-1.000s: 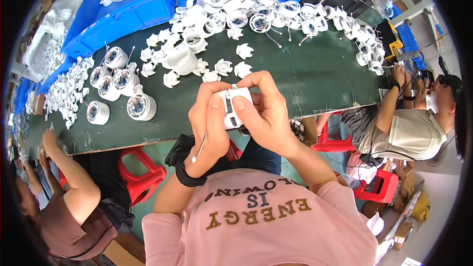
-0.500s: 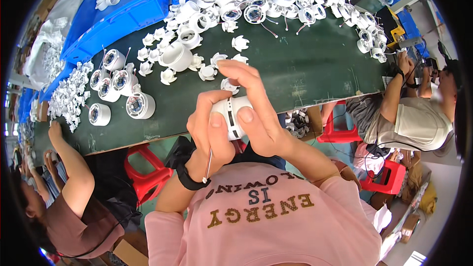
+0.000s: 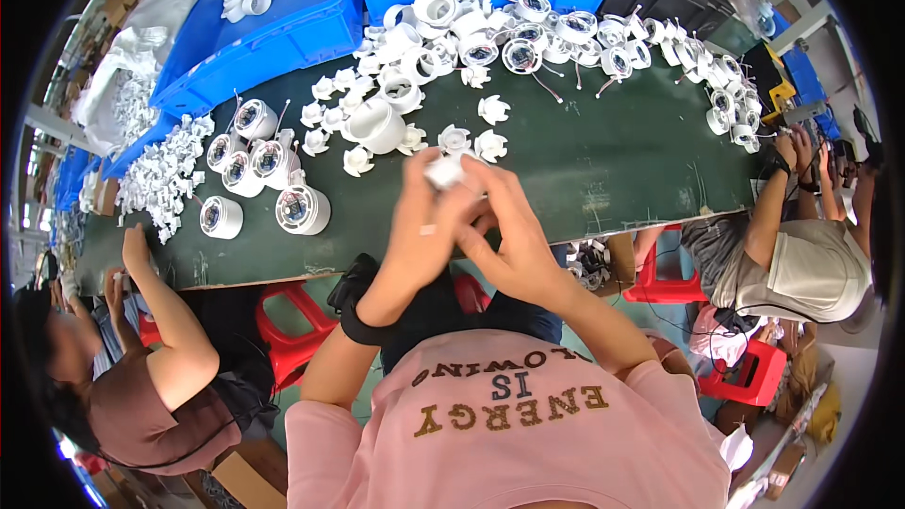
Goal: Assembling and sorting small white plastic components on a factory production line.
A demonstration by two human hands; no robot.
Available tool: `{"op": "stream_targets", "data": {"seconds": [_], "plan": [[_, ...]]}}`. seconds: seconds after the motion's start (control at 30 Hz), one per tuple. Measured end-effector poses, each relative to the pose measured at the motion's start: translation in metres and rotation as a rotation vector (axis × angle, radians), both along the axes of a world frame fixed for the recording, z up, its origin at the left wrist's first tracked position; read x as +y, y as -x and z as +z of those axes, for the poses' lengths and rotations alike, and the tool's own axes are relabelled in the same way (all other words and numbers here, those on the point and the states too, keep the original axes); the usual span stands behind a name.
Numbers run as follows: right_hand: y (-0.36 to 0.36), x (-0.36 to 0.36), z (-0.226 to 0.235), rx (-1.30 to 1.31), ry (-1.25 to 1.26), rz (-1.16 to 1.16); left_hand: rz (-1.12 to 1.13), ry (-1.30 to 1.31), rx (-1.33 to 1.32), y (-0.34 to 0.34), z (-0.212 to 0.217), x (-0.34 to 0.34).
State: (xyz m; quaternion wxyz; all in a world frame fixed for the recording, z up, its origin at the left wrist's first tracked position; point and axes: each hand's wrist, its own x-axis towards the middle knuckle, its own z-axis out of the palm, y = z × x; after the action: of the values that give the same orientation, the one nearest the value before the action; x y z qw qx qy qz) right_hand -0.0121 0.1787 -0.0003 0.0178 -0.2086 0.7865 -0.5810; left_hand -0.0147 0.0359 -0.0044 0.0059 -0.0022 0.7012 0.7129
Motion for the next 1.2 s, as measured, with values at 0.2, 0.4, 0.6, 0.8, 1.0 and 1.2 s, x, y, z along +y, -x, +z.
{"op": "stream_targets", "data": {"seconds": [0.2, 0.4, 0.6, 0.8, 1.0, 1.2], "plan": [[0.026, 0.018, -0.021, -0.4, 0.57, -0.14, -0.013, 0.554, 0.219, 0.024, 0.012, -0.029], [0.039, 0.027, -0.017, -0.781, 0.929, 0.218, 0.545, 1.248, 0.181, 0.078, -0.047, -0.071], [0.031, 0.029, -0.003, -0.709, 0.805, 0.147, 0.503, 0.956, 0.64, 0.054, -0.023, -0.048], [0.007, 0.018, 0.031, -0.123, 0.244, 0.103, 0.244, 0.609, 0.675, 0.005, -0.013, -0.018], [-0.002, 0.025, 0.04, 0.147, 0.003, 0.067, -0.094, -0.207, 0.239, -0.027, 0.008, -0.002], [-0.009, 0.024, 0.028, 0.383, -0.043, 0.108, -0.016, -0.306, -0.007, -0.029, 0.023, -0.004]]}}
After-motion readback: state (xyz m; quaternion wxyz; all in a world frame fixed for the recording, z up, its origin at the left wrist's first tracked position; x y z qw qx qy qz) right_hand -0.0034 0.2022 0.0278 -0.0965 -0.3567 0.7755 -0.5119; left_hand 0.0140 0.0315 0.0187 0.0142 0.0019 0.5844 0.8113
